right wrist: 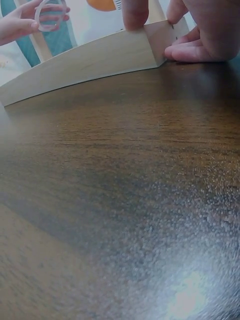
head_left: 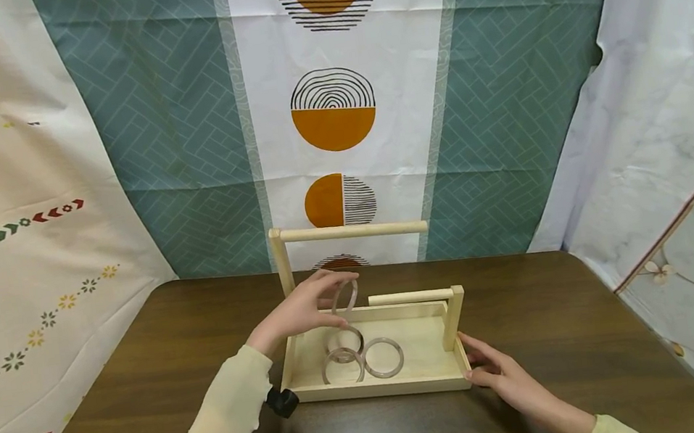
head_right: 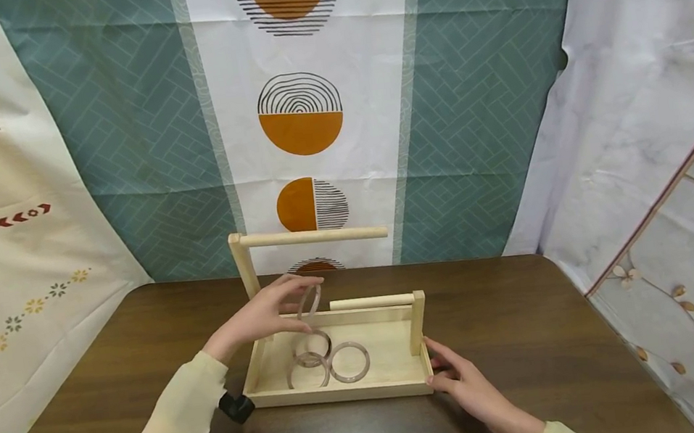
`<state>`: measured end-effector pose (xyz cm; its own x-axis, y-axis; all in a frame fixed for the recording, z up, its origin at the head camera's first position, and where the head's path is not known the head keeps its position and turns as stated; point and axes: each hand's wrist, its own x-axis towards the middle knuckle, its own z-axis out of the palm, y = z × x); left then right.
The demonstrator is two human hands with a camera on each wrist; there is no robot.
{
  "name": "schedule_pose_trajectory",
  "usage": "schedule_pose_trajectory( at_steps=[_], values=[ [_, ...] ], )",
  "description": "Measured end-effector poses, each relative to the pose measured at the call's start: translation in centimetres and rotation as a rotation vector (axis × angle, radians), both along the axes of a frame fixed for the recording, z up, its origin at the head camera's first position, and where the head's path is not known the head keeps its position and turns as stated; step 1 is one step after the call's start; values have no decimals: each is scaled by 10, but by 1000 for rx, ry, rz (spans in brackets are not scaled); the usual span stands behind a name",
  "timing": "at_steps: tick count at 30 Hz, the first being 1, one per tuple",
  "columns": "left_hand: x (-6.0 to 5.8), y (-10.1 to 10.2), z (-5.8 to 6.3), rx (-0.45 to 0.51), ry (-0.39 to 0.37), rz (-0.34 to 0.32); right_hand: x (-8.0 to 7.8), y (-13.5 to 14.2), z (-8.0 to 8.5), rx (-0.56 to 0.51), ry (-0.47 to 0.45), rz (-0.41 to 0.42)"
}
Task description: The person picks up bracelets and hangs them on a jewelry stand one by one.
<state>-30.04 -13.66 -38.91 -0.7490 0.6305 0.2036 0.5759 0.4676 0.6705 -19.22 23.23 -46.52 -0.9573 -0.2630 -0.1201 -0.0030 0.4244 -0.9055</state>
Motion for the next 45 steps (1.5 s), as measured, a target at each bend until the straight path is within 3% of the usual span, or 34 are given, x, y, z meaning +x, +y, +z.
schedule_pose_trajectory(
  at_steps=[10, 21, 28, 33, 45],
  values=[
    [4, -3, 6, 83, 7, 8, 0, 0, 1, -6, -12, 6],
    [10, 3, 1, 177, -25, 32, -2, 1, 2, -13, -17, 10],
    [15, 15, -3, 180, -45, 55, -1, 1, 2, -8, -29, 2],
    [16, 21, -5, 219, -57, 31, 1, 1, 1, -10, -21, 10],
    [19, 30, 0, 234, -43, 20, -1, 1, 0, -4, -6, 5]
  ],
)
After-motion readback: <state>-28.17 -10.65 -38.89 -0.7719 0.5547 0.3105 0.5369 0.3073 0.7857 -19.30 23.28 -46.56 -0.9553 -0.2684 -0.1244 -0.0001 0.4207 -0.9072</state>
